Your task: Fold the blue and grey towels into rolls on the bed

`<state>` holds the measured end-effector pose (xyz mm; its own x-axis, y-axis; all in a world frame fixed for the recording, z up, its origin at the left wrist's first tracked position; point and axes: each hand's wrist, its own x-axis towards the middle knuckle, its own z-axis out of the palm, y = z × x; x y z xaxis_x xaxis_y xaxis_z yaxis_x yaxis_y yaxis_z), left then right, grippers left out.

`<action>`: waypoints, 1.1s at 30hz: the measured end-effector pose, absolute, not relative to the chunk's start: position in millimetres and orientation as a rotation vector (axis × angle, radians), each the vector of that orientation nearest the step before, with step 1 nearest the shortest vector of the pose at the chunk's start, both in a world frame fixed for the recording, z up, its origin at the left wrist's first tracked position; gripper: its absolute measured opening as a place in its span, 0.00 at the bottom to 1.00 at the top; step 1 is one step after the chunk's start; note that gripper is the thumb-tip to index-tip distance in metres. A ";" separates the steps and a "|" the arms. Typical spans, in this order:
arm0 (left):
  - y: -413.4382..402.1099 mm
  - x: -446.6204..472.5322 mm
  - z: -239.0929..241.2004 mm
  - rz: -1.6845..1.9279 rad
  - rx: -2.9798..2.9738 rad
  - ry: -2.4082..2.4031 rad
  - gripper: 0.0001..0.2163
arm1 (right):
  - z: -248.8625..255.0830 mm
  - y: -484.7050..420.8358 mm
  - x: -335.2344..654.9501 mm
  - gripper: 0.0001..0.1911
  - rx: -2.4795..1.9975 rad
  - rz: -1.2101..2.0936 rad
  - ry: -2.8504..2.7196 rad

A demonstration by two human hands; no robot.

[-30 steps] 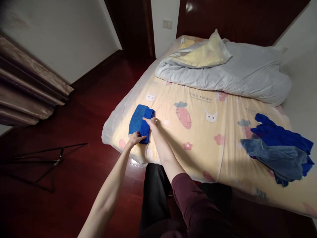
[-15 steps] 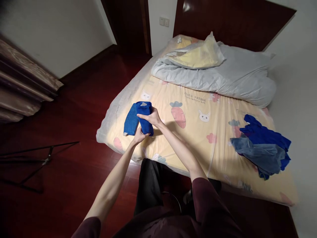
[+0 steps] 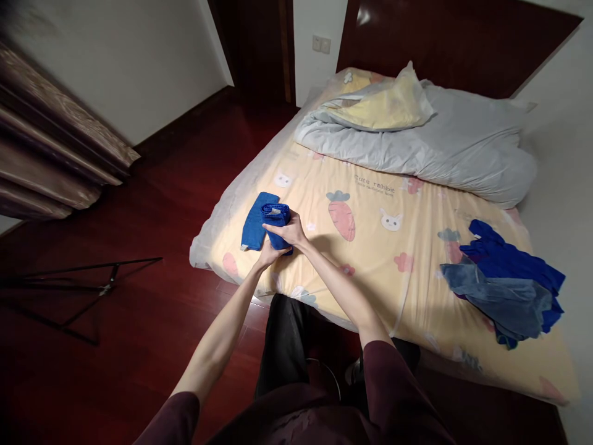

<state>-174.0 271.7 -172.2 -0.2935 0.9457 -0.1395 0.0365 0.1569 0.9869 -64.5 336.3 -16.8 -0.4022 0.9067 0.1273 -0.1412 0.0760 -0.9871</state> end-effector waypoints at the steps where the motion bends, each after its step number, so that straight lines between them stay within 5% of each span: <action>1: 272.4 -174.4 -173.2 1.272 0.992 1.535 0.26 | -17.0 336.8 -64.6 0.28 -0.801 1.483 -1.461; 27: 275.1 -177.2 -175.2 1.224 1.033 1.560 0.24 | -18.7 339.2 -67.9 0.31 -0.848 1.482 -1.471; 33: 268.0 -178.6 -166.8 1.328 1.147 1.483 0.46 | -18.2 342.9 -64.5 0.43 -0.803 1.447 -1.550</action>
